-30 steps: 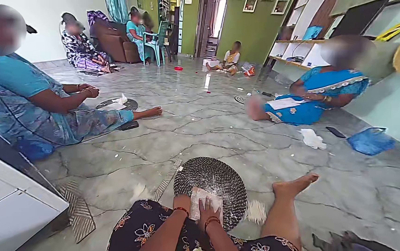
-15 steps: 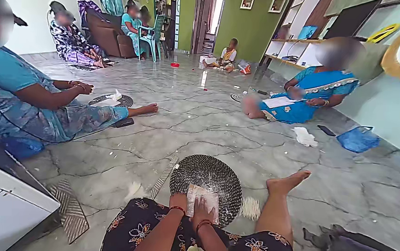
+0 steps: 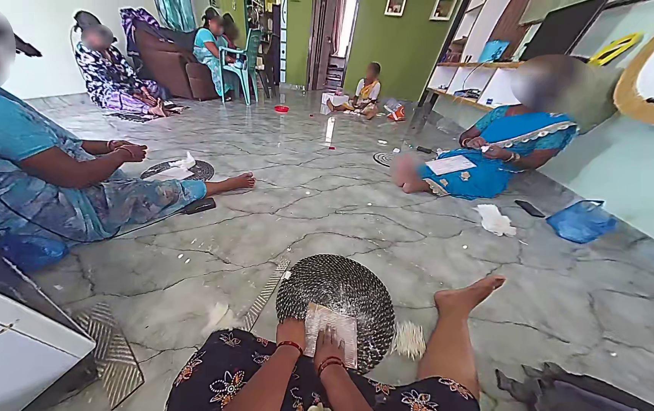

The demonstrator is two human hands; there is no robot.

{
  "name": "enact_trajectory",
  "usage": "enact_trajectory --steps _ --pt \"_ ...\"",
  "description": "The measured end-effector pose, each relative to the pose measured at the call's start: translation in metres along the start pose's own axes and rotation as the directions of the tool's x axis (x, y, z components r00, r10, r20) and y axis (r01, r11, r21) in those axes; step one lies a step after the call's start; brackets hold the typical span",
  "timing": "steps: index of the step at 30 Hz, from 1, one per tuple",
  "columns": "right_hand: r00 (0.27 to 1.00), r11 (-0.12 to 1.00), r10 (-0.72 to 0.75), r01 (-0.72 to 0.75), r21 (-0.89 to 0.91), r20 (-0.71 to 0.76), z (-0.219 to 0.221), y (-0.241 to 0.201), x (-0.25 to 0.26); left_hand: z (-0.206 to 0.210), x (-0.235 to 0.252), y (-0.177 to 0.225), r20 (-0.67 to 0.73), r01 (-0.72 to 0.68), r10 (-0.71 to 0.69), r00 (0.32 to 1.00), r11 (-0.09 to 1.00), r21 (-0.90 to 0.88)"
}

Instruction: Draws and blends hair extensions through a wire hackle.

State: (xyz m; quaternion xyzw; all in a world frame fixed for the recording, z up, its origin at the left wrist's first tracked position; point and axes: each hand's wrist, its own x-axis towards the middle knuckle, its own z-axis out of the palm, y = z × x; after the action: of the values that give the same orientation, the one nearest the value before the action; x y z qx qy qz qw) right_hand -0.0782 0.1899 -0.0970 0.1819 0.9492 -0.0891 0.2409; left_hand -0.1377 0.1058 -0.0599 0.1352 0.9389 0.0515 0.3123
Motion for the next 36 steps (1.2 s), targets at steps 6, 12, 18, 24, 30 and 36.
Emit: enact_trajectory --steps 6,12,18,24,30,36 --pt "1.000 0.995 0.009 -0.007 0.101 -0.024 0.012 -0.001 -0.007 0.003 -0.002 0.000 0.014 0.013 -0.013 1.000 1.000 -0.010" --pt "0.999 0.989 0.050 -0.048 0.140 -0.009 0.006 -0.014 -0.025 0.006 -0.012 -0.005 0.015 -0.017 0.017 1.000 1.000 -0.006" --pt "0.996 0.998 -0.055 0.056 -0.025 0.065 -0.025 -0.010 -0.028 -0.001 -0.010 -0.002 0.011 -0.004 0.005 1.000 0.997 -0.072" --pt "0.990 0.988 0.035 -0.015 0.152 -0.134 0.029 -0.007 -0.015 0.006 -0.007 -0.003 0.017 -0.023 0.023 1.000 0.999 -0.028" --pt "0.994 0.996 -0.037 0.044 0.075 -0.098 0.007 0.000 -0.033 0.004 -0.006 -0.002 0.018 -0.022 0.023 1.000 1.000 -0.014" --pt "0.998 0.999 -0.031 0.032 0.015 -0.055 0.011 0.006 -0.020 0.003 -0.004 0.001 0.015 -0.002 0.002 1.000 1.000 -0.008"
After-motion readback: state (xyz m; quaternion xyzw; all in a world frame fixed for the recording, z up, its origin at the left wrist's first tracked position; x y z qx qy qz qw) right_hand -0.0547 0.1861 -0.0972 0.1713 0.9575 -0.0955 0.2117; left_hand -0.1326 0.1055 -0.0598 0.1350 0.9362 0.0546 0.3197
